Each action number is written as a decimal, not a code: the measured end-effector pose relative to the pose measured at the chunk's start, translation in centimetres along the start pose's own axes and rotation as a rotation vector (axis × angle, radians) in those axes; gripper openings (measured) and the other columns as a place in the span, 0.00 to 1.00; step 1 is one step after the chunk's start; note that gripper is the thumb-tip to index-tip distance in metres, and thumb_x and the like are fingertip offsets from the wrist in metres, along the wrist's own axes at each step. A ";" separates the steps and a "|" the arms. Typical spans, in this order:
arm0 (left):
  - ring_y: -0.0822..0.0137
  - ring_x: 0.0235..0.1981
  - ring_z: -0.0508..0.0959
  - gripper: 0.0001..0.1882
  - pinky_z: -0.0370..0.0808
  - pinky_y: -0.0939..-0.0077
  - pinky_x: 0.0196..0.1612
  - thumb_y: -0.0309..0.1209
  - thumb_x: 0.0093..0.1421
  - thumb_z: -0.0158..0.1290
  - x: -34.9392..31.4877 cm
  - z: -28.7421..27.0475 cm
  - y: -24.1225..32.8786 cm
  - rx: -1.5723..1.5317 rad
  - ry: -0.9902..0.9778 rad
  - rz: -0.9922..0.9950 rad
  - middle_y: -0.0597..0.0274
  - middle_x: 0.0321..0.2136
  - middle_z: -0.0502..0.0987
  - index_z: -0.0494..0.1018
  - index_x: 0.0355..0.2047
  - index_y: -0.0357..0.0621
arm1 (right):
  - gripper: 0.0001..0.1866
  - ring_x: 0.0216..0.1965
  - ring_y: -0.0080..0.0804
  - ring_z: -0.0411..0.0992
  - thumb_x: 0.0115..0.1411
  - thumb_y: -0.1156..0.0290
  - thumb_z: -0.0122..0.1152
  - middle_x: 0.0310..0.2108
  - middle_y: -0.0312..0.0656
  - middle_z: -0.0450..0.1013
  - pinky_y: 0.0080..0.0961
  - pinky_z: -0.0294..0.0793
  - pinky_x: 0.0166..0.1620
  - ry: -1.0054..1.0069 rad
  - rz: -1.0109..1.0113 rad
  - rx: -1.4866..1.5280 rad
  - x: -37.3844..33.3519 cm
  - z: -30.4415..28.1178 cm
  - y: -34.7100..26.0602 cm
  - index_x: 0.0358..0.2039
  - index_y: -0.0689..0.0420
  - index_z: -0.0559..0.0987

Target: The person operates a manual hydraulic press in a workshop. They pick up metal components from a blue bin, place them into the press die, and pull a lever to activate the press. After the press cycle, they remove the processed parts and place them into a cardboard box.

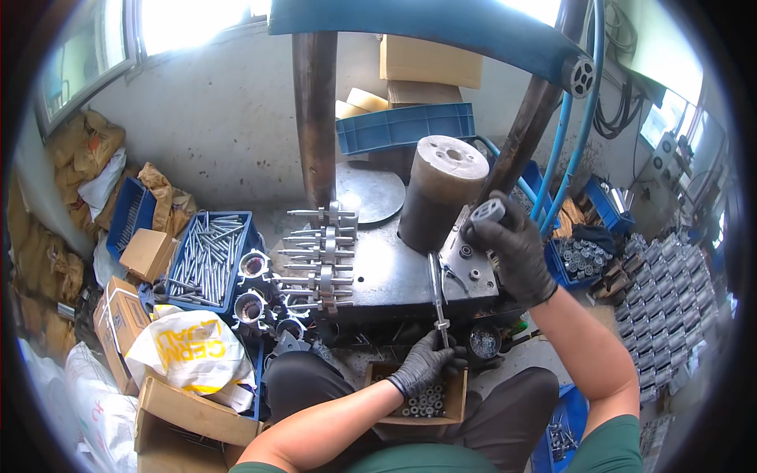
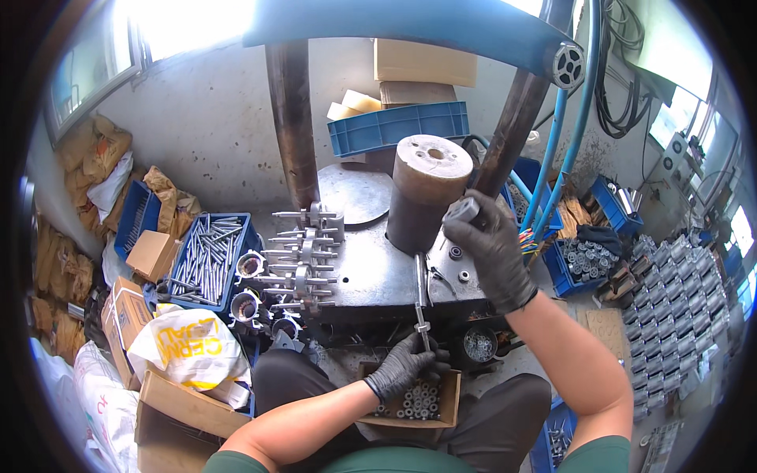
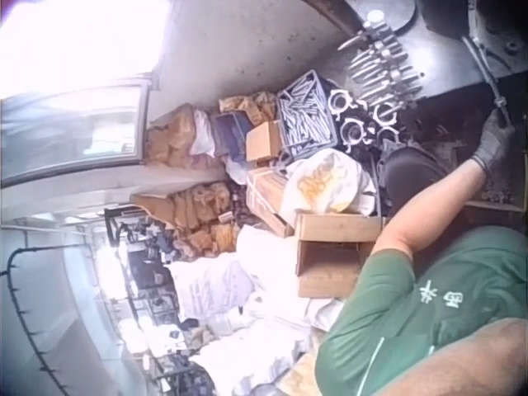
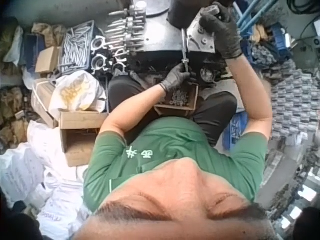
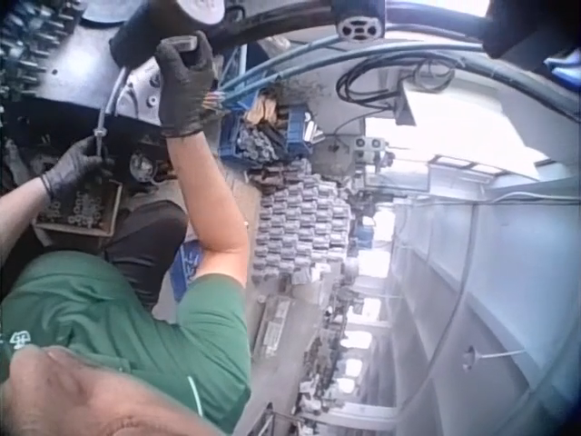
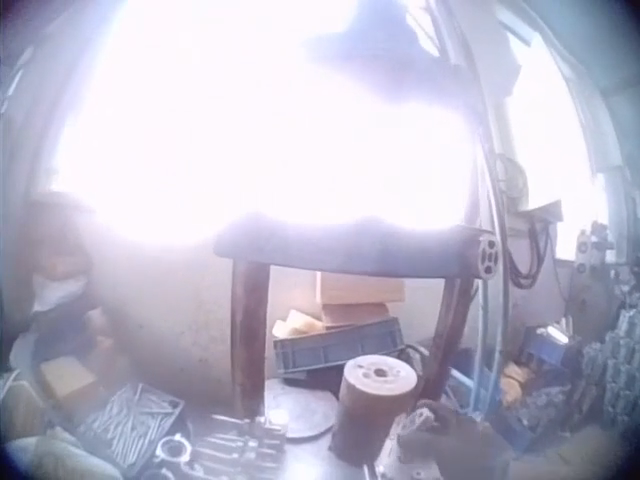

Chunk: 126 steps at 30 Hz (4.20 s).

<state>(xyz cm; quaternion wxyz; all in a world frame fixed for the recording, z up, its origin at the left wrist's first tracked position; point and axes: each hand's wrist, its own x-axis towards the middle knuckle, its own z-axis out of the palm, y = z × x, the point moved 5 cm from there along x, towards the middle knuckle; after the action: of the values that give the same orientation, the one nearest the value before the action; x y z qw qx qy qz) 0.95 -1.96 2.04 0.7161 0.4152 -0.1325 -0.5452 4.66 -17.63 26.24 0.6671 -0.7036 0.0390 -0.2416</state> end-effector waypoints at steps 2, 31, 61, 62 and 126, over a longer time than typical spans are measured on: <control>0.56 0.43 0.88 0.16 0.88 0.63 0.41 0.28 0.71 0.58 -0.1 -0.6 -1.0 -0.021 0.006 -0.077 0.48 0.47 0.83 0.65 0.54 0.42 | 0.30 0.44 0.23 0.77 0.61 0.71 0.74 0.43 0.38 0.78 0.23 0.80 0.48 0.071 -0.097 -0.224 2.2 0.1 -2.0 0.61 0.66 0.75; 0.62 0.44 0.82 0.36 0.80 0.65 0.54 0.29 0.58 0.68 5.8 -4.5 2.0 0.429 0.165 0.095 0.51 0.48 0.82 0.69 0.65 0.30 | 0.25 0.45 0.47 0.83 0.56 0.59 0.75 0.43 0.54 0.82 0.39 0.80 0.53 -0.073 -0.348 -1.223 11.6 -2.9 -5.5 0.49 0.63 0.84; 0.66 0.38 0.83 0.20 0.85 0.72 0.41 0.17 0.68 0.59 8.0 7.1 32.9 0.531 0.248 1.097 0.62 0.37 0.73 0.61 0.52 0.44 | 0.20 0.38 0.57 0.81 0.65 0.54 0.70 0.36 0.55 0.80 0.47 0.81 0.42 0.475 -0.577 -1.399 -8.4 -21.6 -13.8 0.42 0.59 0.81; 0.66 0.38 0.83 0.19 0.85 0.73 0.37 0.16 0.67 0.57 8.8 6.1 34.7 0.573 0.332 1.097 0.62 0.37 0.73 0.61 0.51 0.45 | 0.23 0.39 0.57 0.81 0.66 0.50 0.68 0.37 0.56 0.80 0.47 0.81 0.43 0.461 -0.547 -1.397 -6.9 -21.5 -13.2 0.44 0.60 0.82; 0.70 0.41 0.78 0.15 0.76 0.73 0.50 0.23 0.67 0.62 15.6 6.8 37.2 1.180 0.478 1.004 0.61 0.39 0.81 0.73 0.52 0.43 | 0.12 0.35 0.51 0.83 0.55 0.66 0.63 0.37 0.47 0.84 0.45 0.83 0.41 -0.181 0.245 -1.434 -27.7 -18.1 -5.8 0.38 0.53 0.87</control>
<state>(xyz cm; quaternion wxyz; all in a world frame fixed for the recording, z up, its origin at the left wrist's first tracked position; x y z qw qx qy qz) 27.36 -16.68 29.61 0.5476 0.7208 -0.4120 0.1044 -28.34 -23.25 23.65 0.0655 -0.9751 0.2108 -0.0212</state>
